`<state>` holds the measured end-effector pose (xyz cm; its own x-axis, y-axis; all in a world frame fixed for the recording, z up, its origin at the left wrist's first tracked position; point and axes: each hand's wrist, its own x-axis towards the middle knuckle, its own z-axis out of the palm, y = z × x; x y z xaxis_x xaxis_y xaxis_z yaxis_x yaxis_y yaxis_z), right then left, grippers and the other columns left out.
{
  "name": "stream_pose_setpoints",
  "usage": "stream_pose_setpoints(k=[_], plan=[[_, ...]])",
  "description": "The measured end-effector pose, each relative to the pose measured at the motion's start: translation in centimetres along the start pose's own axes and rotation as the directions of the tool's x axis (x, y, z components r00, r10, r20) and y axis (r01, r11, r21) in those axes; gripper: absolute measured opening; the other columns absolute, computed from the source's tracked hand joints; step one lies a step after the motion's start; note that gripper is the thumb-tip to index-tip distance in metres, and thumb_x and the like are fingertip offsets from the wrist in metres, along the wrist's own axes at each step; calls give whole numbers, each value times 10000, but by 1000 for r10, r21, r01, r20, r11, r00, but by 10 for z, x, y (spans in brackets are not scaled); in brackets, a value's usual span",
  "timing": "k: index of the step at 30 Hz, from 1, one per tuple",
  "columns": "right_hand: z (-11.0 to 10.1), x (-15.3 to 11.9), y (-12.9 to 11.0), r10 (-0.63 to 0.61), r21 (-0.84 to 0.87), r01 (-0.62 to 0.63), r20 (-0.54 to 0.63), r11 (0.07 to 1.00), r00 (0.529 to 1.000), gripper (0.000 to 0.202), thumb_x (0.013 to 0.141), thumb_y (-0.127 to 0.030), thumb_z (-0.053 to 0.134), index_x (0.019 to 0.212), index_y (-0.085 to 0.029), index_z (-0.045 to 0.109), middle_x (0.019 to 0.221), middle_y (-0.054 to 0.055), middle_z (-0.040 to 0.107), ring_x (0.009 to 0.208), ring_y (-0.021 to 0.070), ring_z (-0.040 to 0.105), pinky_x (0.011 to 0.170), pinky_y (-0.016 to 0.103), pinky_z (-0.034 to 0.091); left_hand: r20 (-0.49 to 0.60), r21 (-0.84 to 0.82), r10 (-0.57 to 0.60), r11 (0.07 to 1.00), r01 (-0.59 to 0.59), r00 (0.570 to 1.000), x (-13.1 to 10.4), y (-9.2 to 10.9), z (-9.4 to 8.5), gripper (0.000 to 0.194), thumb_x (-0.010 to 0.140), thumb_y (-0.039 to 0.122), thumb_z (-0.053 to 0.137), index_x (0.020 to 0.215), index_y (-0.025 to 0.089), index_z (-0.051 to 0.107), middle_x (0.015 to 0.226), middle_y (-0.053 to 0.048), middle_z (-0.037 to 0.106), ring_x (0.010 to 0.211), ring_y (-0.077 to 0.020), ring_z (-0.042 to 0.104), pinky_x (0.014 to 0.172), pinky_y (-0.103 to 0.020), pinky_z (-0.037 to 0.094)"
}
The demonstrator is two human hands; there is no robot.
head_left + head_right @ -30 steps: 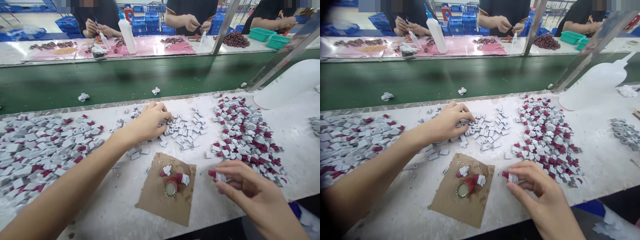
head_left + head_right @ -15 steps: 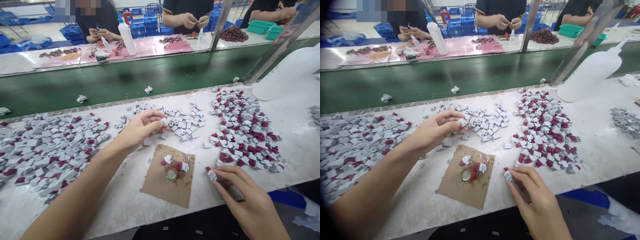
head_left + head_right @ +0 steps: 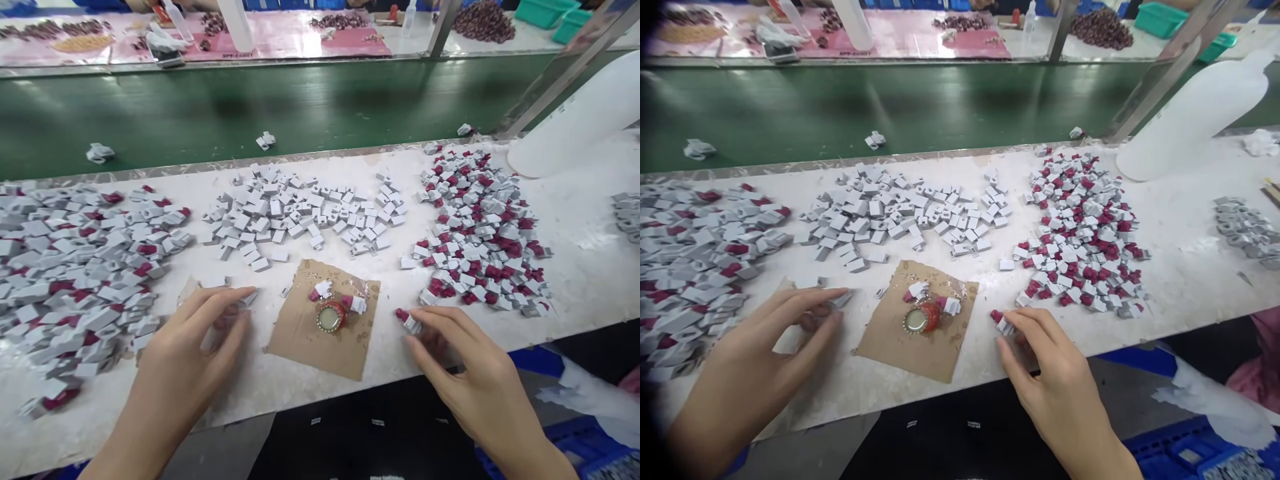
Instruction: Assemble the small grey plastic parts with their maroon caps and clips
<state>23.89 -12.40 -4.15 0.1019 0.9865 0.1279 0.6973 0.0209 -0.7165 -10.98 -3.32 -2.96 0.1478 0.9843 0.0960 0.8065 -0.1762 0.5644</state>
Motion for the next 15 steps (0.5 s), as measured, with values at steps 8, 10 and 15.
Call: stream_pose_setpoints(k=[8, 10, 15], plan=[[-4, 0, 1, 8, 59, -12, 58, 998, 998, 135, 1100, -266, 706, 1182, -294, 809, 1164, 82, 829, 925, 254, 819, 730, 345, 706, -36, -38, -81, 996, 79, 996, -7, 10, 4, 148, 1082, 478, 658, 1119, 352, 727, 1101, -26, 784, 871, -299, 715, 859, -510, 606], [-8, 1, 1, -17, 82, 10, 90, 997, 996, 140, 1085, -260, 726, 1178, -310, 818, 1143, 75, 837, 953, 268, 839, 650, 321, 694, -4, -35, -117, 992, 117, 993, -4, 9, 2, 176, 1078, 461, 674, 1180, 331, 735, 1062, -38, 785, 908, -299, 733, 863, -477, 615], [-7, 6, -15, -53, 198, 37, 74, 980, 996, 203, 1076, -201, 737, 1145, -367, 831, 1135, 28, 859, 1047, 264, 860, 839, 347, 730, 148, -49, -93, 994, 102, 985, 2, 8, -7, 229, 1087, 468, 665, 1198, 303, 779, 1196, -71, 792, 1019, -302, 770, 886, -436, 620]])
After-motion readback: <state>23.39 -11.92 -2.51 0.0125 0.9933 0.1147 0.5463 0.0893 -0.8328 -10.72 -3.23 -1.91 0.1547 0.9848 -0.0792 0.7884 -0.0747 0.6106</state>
